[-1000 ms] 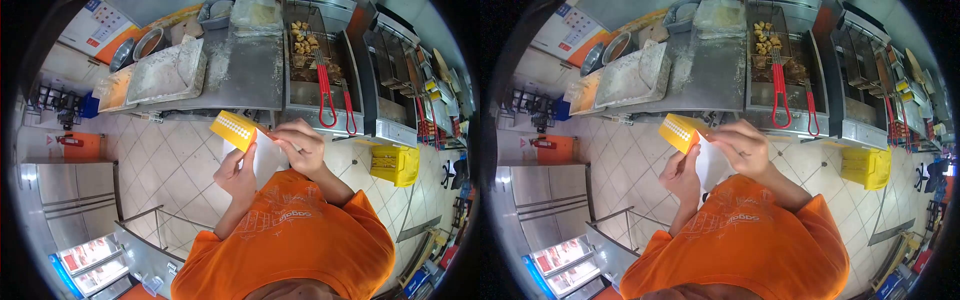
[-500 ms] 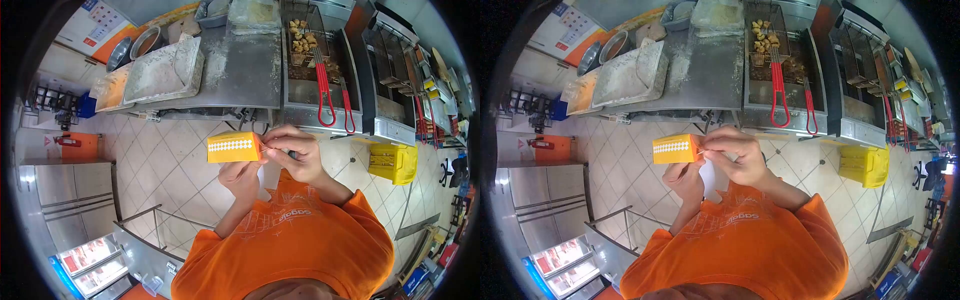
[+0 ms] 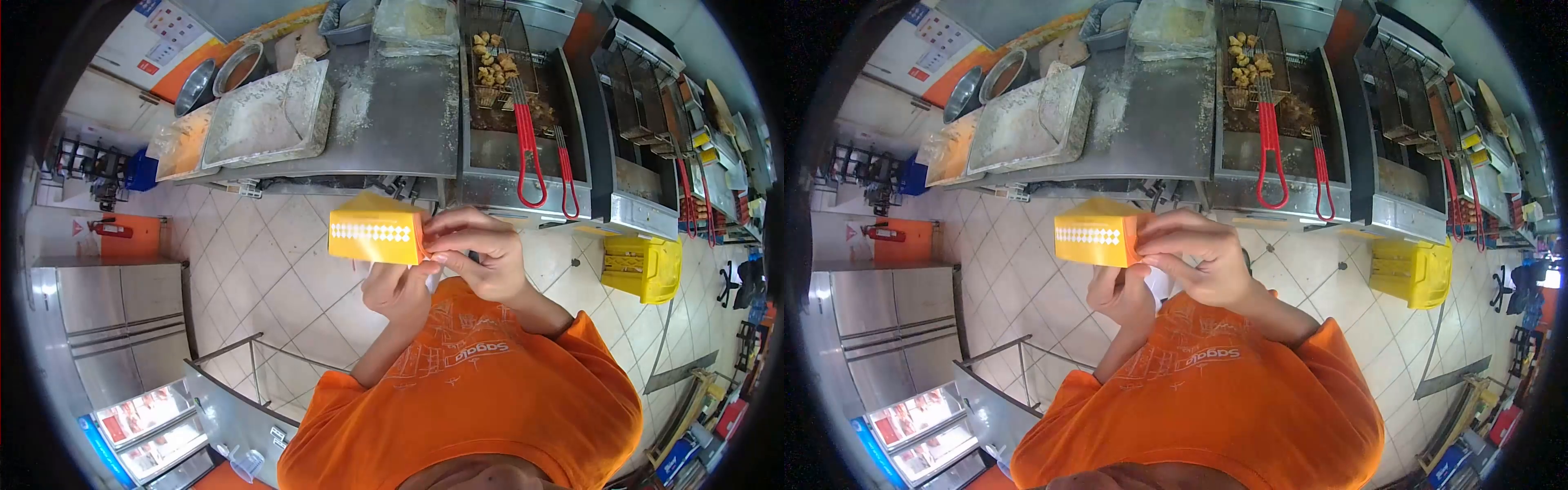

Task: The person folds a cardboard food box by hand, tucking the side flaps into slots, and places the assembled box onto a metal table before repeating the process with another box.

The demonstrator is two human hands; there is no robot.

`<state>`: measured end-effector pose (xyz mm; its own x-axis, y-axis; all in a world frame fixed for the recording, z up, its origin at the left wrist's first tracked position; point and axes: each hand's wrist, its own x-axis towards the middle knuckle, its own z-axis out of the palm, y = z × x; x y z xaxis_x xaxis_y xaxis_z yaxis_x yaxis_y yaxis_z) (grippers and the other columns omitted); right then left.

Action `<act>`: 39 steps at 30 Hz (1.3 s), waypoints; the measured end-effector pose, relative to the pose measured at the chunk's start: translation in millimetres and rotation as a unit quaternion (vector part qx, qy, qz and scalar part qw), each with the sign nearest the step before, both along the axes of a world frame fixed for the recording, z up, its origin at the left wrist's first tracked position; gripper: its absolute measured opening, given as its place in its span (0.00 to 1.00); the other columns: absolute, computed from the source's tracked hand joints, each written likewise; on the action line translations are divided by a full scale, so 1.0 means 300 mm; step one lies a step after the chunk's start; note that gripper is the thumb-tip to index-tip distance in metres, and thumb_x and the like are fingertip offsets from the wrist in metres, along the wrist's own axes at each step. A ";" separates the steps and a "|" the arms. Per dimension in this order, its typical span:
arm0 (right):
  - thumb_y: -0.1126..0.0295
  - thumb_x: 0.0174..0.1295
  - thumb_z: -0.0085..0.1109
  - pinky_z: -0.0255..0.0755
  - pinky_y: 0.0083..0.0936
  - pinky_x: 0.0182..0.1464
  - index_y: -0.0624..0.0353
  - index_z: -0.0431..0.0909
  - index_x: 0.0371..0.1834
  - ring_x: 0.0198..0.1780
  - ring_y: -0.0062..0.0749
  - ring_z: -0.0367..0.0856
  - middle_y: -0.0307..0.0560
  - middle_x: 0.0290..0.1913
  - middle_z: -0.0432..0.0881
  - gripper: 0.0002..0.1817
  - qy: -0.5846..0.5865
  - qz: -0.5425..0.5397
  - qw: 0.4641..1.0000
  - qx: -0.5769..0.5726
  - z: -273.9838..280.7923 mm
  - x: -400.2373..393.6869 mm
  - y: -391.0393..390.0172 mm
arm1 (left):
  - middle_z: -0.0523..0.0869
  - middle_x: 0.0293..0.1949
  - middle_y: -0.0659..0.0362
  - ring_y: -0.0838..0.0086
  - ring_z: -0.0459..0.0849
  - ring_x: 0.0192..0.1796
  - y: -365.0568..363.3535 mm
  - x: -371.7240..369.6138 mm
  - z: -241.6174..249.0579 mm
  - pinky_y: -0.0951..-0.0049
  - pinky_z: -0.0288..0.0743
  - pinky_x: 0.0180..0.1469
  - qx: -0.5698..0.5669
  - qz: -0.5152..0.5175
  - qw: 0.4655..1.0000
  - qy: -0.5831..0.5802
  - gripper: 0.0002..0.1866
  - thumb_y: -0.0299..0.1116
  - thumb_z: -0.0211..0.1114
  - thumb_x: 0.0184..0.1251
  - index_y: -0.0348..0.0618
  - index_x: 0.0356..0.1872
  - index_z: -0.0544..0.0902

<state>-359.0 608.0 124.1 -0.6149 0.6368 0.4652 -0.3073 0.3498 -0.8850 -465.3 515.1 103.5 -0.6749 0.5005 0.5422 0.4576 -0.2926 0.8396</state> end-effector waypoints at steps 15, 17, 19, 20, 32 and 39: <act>0.80 0.53 0.71 0.80 0.30 0.53 0.65 0.82 0.51 0.52 0.46 0.87 0.58 0.51 0.85 0.20 -0.054 -0.217 0.966 0.132 -0.068 -0.062 -0.022 | 0.87 0.49 0.51 0.69 0.84 0.56 -0.006 -0.044 -0.006 0.70 0.76 0.60 0.011 -0.168 0.956 -0.242 0.15 0.26 0.57 0.74 0.25 0.55 0.81; 0.79 0.56 0.69 0.81 0.28 0.44 0.65 0.83 0.46 0.43 0.41 0.88 0.54 0.44 0.87 0.14 -0.069 -0.222 0.966 0.114 -0.104 -0.048 -0.002 | 0.88 0.48 0.51 0.69 0.84 0.56 0.004 -0.048 0.026 0.68 0.75 0.62 -0.050 -0.199 0.962 -0.181 0.15 0.26 0.60 0.73 0.27 0.54 0.82; 0.78 0.59 0.67 0.80 0.26 0.39 0.66 0.83 0.42 0.38 0.35 0.89 0.52 0.38 0.87 0.09 -0.079 -0.218 0.972 0.044 -0.129 -0.030 0.011 | 0.87 0.50 0.51 0.62 0.84 0.55 0.031 -0.089 0.015 0.65 0.76 0.60 -0.110 -0.208 0.972 -0.014 0.20 0.27 0.71 0.62 0.33 0.55 0.83; 0.78 0.60 0.66 0.79 0.25 0.37 0.67 0.83 0.41 0.36 0.32 0.89 0.52 0.35 0.87 0.07 -0.079 -0.213 0.974 -0.017 -0.134 -0.024 0.016 | 0.86 0.51 0.51 0.60 0.83 0.55 0.036 -0.095 0.016 0.64 0.76 0.59 -0.150 -0.171 0.969 0.097 0.22 0.27 0.73 0.59 0.35 0.56 0.82; 0.81 0.61 0.63 0.79 0.21 0.37 0.65 0.85 0.40 0.34 0.27 0.87 0.49 0.36 0.88 0.06 -0.095 -0.221 0.970 -0.037 -0.156 -0.053 0.057 | 0.86 0.45 0.52 0.59 0.86 0.46 0.092 -0.040 -0.092 0.64 0.81 0.46 -0.222 0.017 0.956 0.191 0.24 0.27 0.79 0.48 0.39 0.49 0.83; 0.80 0.59 0.66 0.77 0.20 0.38 0.64 0.87 0.40 0.37 0.26 0.85 0.49 0.42 0.87 0.07 -0.089 -0.194 0.976 -0.046 -0.160 -0.044 0.111 | 0.89 0.41 0.56 0.72 0.87 0.41 0.109 -0.062 -0.100 0.72 0.79 0.45 -0.100 0.003 0.974 0.202 0.11 0.22 0.73 0.57 0.37 0.42 0.87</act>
